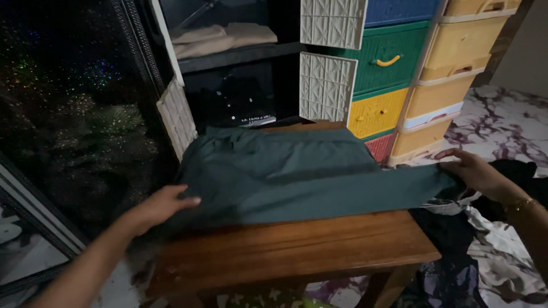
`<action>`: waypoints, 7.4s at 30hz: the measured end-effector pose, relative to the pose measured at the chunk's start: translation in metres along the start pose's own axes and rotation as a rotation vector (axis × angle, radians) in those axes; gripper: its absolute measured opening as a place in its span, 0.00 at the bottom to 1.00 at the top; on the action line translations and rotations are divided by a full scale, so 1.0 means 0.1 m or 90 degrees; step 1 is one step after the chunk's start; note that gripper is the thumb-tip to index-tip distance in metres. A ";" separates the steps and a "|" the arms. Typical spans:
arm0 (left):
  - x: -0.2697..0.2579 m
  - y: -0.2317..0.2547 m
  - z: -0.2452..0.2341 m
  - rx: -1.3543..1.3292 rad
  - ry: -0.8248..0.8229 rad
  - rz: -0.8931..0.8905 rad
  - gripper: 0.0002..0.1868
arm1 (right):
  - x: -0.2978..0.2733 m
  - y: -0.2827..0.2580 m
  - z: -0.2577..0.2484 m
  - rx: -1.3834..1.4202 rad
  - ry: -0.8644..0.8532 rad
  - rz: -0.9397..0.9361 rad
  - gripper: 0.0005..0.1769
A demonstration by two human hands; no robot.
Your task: The person folds shirts on a small wooden table and places them into a storage cabinet.
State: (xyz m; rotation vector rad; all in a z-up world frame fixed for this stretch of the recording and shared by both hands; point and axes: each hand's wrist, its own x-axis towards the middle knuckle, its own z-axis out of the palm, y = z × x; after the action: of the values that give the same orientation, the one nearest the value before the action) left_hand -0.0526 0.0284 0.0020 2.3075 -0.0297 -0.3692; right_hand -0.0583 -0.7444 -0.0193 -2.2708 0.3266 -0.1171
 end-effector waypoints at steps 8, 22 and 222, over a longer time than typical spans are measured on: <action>0.04 -0.19 0.01 0.122 0.047 -0.015 0.40 | 0.17 0.48 0.17 -0.096 -0.080 -0.055 0.17; 0.57 0.36 0.18 -0.379 0.040 -0.030 0.37 | 0.22 0.80 0.25 0.149 -0.130 -0.144 0.14; 1.36 0.80 -0.27 0.167 0.348 -0.135 0.37 | 0.69 -1.92 2.18 -0.333 0.028 -0.371 0.20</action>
State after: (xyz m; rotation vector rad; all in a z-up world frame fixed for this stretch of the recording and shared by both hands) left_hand 0.0921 -0.0266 0.0421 2.6046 0.4640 0.1827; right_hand 0.0868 -0.4834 -0.0200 -2.8247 -0.3351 -0.4216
